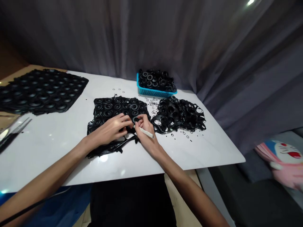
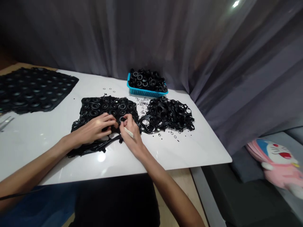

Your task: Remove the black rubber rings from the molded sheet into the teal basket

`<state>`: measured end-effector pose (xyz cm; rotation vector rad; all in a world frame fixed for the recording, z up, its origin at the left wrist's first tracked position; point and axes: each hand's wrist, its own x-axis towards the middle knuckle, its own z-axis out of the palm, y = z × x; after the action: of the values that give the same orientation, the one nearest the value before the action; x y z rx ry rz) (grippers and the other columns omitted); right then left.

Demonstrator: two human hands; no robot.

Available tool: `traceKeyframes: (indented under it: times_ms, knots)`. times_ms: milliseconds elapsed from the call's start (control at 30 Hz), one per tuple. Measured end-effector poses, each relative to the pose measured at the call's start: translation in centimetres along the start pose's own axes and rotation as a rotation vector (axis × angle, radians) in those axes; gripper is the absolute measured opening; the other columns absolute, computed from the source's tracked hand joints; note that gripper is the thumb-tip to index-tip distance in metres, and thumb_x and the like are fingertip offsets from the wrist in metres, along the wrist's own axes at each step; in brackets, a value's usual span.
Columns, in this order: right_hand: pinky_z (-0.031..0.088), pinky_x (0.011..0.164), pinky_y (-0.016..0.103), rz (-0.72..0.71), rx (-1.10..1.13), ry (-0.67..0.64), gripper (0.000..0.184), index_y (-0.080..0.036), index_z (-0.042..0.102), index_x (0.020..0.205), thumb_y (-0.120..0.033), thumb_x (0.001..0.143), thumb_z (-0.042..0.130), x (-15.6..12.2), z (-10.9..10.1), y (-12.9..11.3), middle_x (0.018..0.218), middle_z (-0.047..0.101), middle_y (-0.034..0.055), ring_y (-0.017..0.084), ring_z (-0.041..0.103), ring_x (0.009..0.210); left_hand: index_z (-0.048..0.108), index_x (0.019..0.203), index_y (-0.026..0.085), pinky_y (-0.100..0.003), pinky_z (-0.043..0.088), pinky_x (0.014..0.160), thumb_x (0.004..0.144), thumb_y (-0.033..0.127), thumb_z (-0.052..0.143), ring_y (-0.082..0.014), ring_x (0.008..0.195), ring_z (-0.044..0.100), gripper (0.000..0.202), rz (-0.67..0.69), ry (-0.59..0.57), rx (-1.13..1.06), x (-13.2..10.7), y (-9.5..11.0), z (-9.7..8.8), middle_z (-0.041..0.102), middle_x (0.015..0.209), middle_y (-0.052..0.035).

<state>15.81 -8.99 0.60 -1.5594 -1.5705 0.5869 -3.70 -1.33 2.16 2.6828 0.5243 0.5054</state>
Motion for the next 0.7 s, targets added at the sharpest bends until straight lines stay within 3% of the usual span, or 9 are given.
traceKeyframes:
  times_ms: [100, 267, 500, 700]
  knots:
    - [0.045, 0.068, 0.028, 0.092, 0.063, -0.022, 0.019, -0.026, 0.052, 0.114, -0.036, 0.098, 0.056, 0.3, -0.2, 0.4, 0.078, 0.058, -0.0062, 0.017, 0.061, 0.072, 0.061, 0.113, 0.019, -0.042, 0.050, 0.095, 0.104, 0.019, 0.043, -0.0256, 0.101, 0.056, 0.020, 0.006, -0.002, 0.030, 0.0, 0.1, 0.1, 0.064, 0.115, -0.0095]
    - [0.039, 0.061, 0.027, 0.064, 0.122, -0.107, 0.019, -0.027, 0.054, 0.114, -0.040, 0.101, 0.052, 0.1, -0.3, 0.3, 0.067, 0.060, -0.0091, 0.016, 0.059, 0.062, 0.062, 0.115, 0.019, -0.041, 0.053, 0.089, 0.102, 0.014, 0.042, -0.0259, 0.101, 0.058, 0.024, 0.064, 0.050, 0.144, -0.5, -0.2, 0.8, 0.062, 0.115, -0.0116]
    - [0.039, 0.064, 0.027, 0.047, 0.045, -0.127, 0.015, -0.027, 0.056, 0.114, -0.034, 0.104, 0.046, -0.3, -0.2, -0.3, 0.070, 0.066, -0.0074, 0.017, 0.063, 0.064, 0.063, 0.111, 0.019, -0.040, 0.054, 0.082, 0.098, 0.012, 0.044, -0.0254, 0.095, 0.058, 0.024, 0.076, 0.087, 0.294, -0.6, 0.0, 0.8, 0.062, 0.113, -0.0124]
    - [0.037, 0.066, 0.028, -0.091, -0.149, -0.072, 0.027, -0.026, 0.057, 0.123, -0.028, 0.109, 0.034, -1.1, 0.2, -0.8, 0.083, 0.069, -0.0022, 0.018, 0.065, 0.068, 0.065, 0.102, 0.018, -0.038, 0.053, 0.089, 0.099, 0.012, 0.045, -0.0244, 0.097, 0.063, 0.021, 0.124, 0.116, 0.188, -0.7, 0.8, 0.1, 0.068, 0.110, -0.0102]
